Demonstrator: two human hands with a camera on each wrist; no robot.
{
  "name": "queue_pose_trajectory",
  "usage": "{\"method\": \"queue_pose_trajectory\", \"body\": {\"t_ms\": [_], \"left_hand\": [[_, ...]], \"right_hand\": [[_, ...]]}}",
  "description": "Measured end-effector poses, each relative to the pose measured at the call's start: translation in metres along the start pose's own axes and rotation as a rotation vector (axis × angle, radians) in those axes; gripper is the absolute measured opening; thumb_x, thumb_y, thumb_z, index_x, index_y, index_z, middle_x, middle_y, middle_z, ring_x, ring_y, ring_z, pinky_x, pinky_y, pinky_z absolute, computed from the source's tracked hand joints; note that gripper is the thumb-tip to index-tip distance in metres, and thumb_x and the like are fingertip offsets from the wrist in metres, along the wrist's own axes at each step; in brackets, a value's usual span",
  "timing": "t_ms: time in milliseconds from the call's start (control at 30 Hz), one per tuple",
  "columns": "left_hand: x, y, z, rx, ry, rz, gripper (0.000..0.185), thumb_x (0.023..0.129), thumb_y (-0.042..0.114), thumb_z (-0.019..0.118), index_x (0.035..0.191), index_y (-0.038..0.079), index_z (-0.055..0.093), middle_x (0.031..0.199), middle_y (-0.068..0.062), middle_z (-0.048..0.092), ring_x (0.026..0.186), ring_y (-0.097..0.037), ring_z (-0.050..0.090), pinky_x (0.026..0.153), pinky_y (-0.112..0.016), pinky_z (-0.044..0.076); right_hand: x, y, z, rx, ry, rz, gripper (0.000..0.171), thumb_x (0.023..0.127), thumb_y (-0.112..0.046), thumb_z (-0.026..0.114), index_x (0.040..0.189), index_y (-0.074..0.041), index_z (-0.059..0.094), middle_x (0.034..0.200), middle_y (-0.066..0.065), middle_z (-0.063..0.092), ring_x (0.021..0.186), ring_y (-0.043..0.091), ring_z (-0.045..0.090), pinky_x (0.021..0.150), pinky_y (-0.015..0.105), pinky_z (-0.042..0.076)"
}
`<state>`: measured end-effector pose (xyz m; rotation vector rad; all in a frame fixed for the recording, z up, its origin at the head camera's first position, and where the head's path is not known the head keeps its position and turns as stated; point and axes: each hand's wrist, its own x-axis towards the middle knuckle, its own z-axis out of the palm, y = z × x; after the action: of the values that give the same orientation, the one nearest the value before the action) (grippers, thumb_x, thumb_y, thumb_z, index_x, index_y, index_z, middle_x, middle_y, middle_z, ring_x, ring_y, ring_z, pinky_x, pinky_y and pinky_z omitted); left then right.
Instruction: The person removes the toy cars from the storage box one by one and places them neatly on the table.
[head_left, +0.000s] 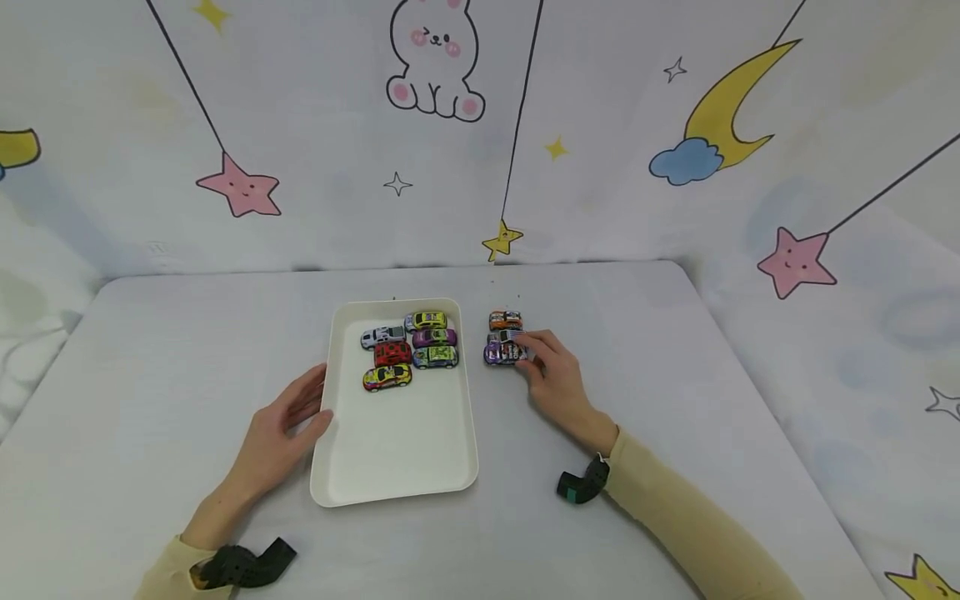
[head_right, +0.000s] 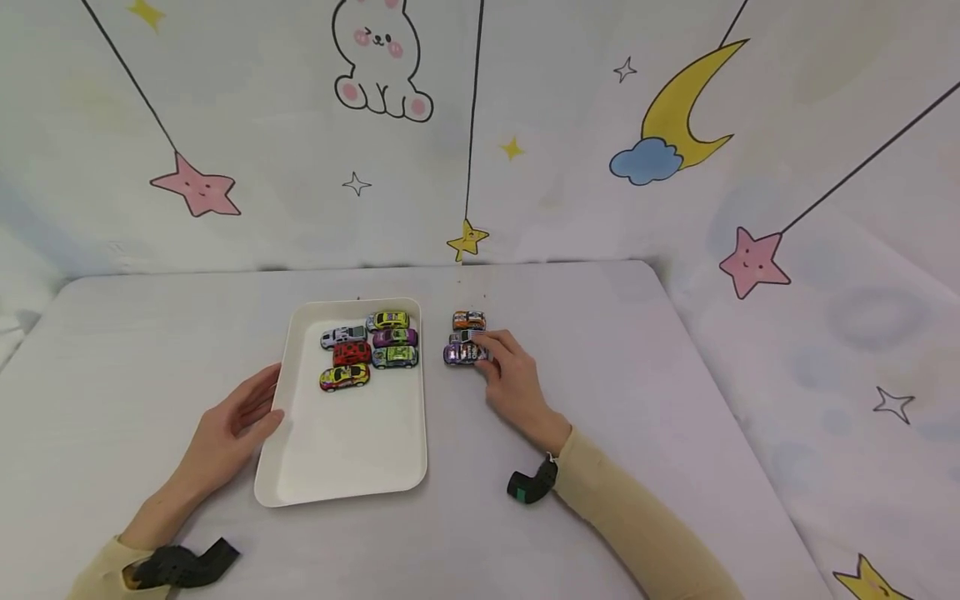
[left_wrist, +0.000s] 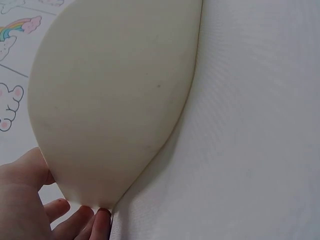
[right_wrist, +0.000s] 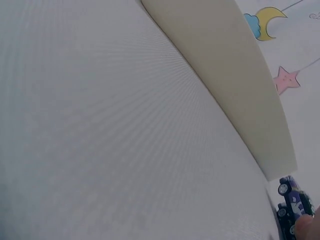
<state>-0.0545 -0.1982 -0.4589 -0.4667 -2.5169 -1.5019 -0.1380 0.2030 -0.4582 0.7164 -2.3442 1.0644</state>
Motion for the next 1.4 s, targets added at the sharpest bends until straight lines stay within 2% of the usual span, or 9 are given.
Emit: {"method": "queue_pose_trajectory", "body": {"t_ms": [200,333,533,633,767,967,1133,1400], "left_hand": [[-0.0011,-0.0024,0.0003,0.007,0.003,-0.032,0.062,0.093,0.004,0.068,0.150,0.006,0.043,0.143,-0.020,0.055,0.118,0.009,0.056,0.094,-0.004,0.047],[-0.0006,-0.0014,-0.0004,0.010,0.001,-0.028,0.062,0.094,0.005,0.067,0.151,0.007,0.043,0.143,-0.020,0.055,0.118,0.009,0.056,0.094,-0.004,0.047],[-0.0005,-0.0012,-0.0008,0.019,0.000,-0.006,0.061,0.094,0.005,0.066,0.151,0.005,0.042,0.143,-0.023,0.054,0.118,0.011,0.054,0.095,-0.004,0.046],[-0.0006,-0.0008,-0.0009,0.012,-0.002,-0.017,0.061,0.094,0.005,0.066,0.151,0.006,0.042,0.144,-0.021,0.054,0.119,0.011,0.053,0.095,-0.004,0.046],[-0.0005,-0.0001,-0.0011,0.001,-0.002,-0.030,0.061,0.094,0.005,0.067,0.151,0.006,0.043,0.144,-0.020,0.054,0.121,0.011,0.053,0.095,-0.004,0.046],[-0.0003,0.0001,-0.0006,0.004,0.000,-0.012,0.061,0.094,0.004,0.066,0.150,0.004,0.043,0.144,-0.022,0.053,0.122,0.011,0.052,0.095,-0.004,0.046],[-0.0001,-0.0005,-0.0001,-0.003,0.002,-0.029,0.061,0.094,0.004,0.067,0.150,0.004,0.043,0.145,-0.020,0.054,0.122,0.011,0.052,0.096,-0.004,0.046],[0.0002,-0.0011,-0.0001,0.006,0.006,-0.016,0.061,0.093,0.004,0.067,0.150,0.005,0.044,0.144,-0.021,0.055,0.120,0.011,0.053,0.095,-0.004,0.046]], "right_hand": [[-0.0012,0.0023,0.0008,-0.009,-0.035,0.024,0.036,0.079,0.014,0.074,0.111,-0.002,0.072,0.110,0.010,0.065,0.072,0.012,0.055,0.060,0.021,0.048],[-0.0013,0.0024,0.0011,-0.018,-0.051,0.035,0.034,0.079,0.014,0.073,0.109,-0.002,0.072,0.111,0.010,0.065,0.073,0.012,0.054,0.060,0.022,0.048],[-0.0014,0.0024,0.0016,-0.027,-0.043,0.011,0.034,0.079,0.014,0.072,0.109,-0.002,0.071,0.112,0.010,0.064,0.071,0.012,0.054,0.059,0.022,0.047],[-0.0013,0.0027,0.0020,-0.030,-0.040,0.003,0.034,0.079,0.015,0.071,0.109,-0.001,0.071,0.112,0.011,0.063,0.071,0.013,0.053,0.059,0.022,0.046],[-0.0006,0.0016,0.0016,-0.032,-0.044,0.014,0.035,0.079,0.016,0.070,0.109,-0.001,0.071,0.112,0.012,0.062,0.071,0.013,0.054,0.059,0.023,0.047],[0.0000,0.0001,0.0005,-0.045,-0.035,0.017,0.037,0.076,0.018,0.067,0.108,-0.001,0.072,0.108,0.014,0.060,0.067,0.012,0.053,0.055,0.023,0.046],[0.0000,0.0008,0.0007,-0.052,-0.016,0.011,0.038,0.075,0.016,0.063,0.107,-0.001,0.072,0.106,0.013,0.060,0.064,0.011,0.051,0.054,0.022,0.043],[0.0004,0.0009,0.0014,-0.060,0.003,0.020,0.037,0.073,0.014,0.063,0.105,-0.001,0.073,0.103,0.013,0.060,0.064,0.011,0.050,0.053,0.022,0.041]]}}
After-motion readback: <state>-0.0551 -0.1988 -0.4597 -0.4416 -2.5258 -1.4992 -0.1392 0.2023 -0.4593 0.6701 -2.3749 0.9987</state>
